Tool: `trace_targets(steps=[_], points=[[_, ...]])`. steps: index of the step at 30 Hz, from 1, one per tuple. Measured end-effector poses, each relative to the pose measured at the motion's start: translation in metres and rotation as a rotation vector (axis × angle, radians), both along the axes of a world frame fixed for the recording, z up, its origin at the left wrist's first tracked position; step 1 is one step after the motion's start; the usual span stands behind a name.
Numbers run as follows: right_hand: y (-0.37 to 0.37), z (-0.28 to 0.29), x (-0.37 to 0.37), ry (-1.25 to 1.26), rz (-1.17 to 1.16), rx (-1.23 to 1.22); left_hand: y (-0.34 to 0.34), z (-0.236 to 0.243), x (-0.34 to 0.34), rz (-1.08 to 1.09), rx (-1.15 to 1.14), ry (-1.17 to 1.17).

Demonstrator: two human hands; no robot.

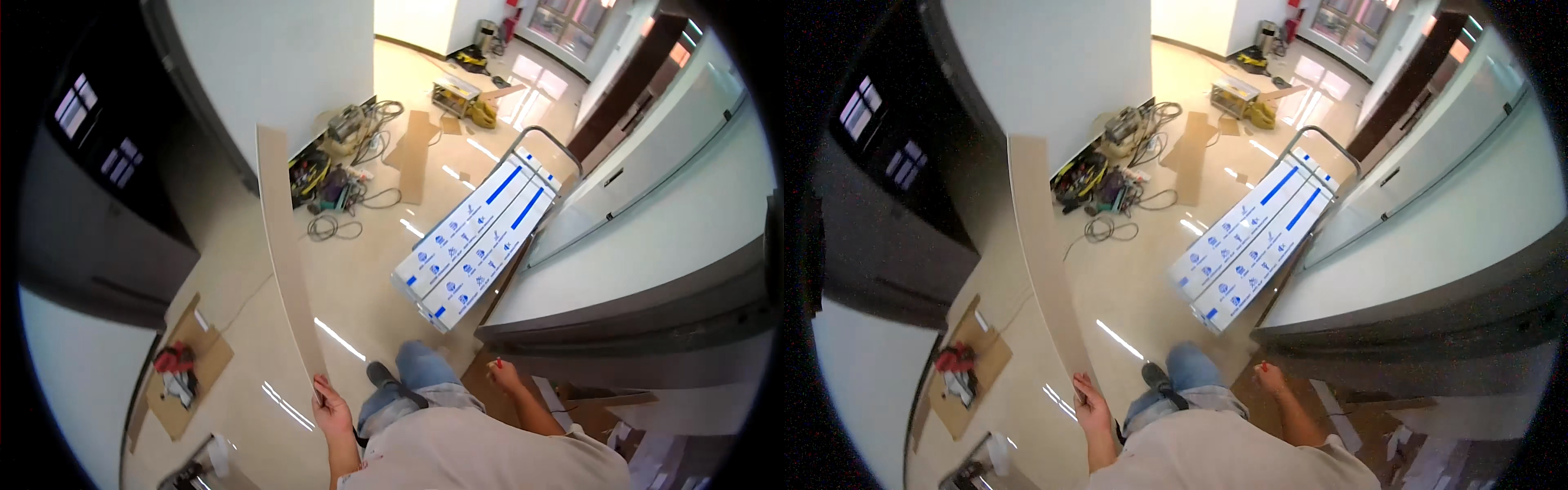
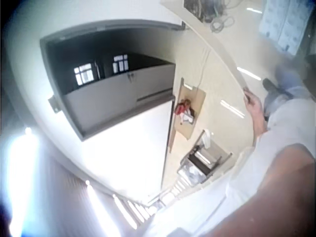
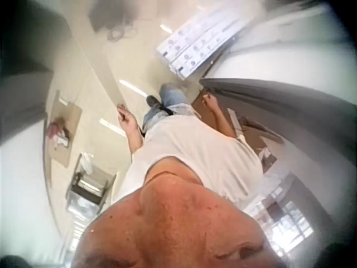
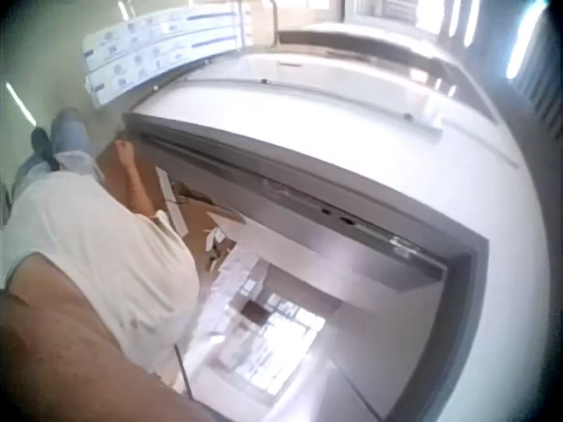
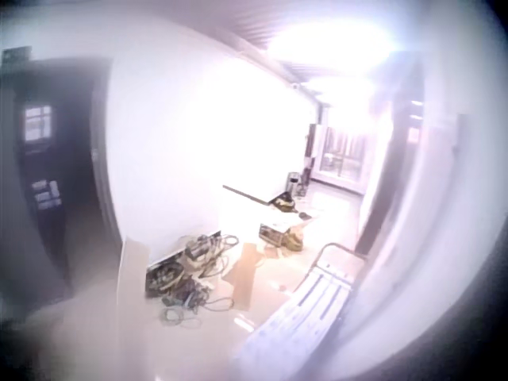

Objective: The person measures and marks a laminate plank using a square and pencil, then carries it to a table saw in a hallway to make a cut.

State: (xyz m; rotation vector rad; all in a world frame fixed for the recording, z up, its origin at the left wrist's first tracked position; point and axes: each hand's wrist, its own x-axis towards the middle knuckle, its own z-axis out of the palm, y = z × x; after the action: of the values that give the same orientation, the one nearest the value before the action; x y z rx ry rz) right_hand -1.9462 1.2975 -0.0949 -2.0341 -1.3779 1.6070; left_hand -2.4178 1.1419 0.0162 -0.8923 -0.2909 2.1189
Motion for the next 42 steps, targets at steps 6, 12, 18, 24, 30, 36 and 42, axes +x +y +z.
trace_targets(steps=[6, 12, 18, 24, 30, 36, 42], points=[[0.035, -0.054, -0.081, -0.188, 0.135, -0.292, 0.11, 0.007, -0.089, -0.096, -0.146, 0.123], [0.13, -0.126, -0.112, -0.156, -0.259, -0.413, 0.226, 0.048, -0.148, -0.199, -0.213, 0.262], [0.294, -0.062, -0.203, 0.042, -0.249, -0.122, 0.333, 0.071, -0.189, -0.236, -0.238, 0.317], [0.407, -0.029, -0.236, 0.137, -0.284, 0.022, 0.455, 0.068, -0.224, -0.388, -0.317, 0.459], [0.419, -0.059, -0.217, -0.091, -0.442, -0.302, 0.601, 0.062, -0.248, -0.444, -0.36, 0.744], [0.446, -0.017, -0.227, 0.041, -0.723, -0.262, 0.737, 0.05, -0.278, -0.539, -0.344, 0.88], [0.508, -0.025, -0.221, 0.168, -0.932, -0.301, 0.875, 0.031, -0.28, -0.493, -0.338, 0.88]])
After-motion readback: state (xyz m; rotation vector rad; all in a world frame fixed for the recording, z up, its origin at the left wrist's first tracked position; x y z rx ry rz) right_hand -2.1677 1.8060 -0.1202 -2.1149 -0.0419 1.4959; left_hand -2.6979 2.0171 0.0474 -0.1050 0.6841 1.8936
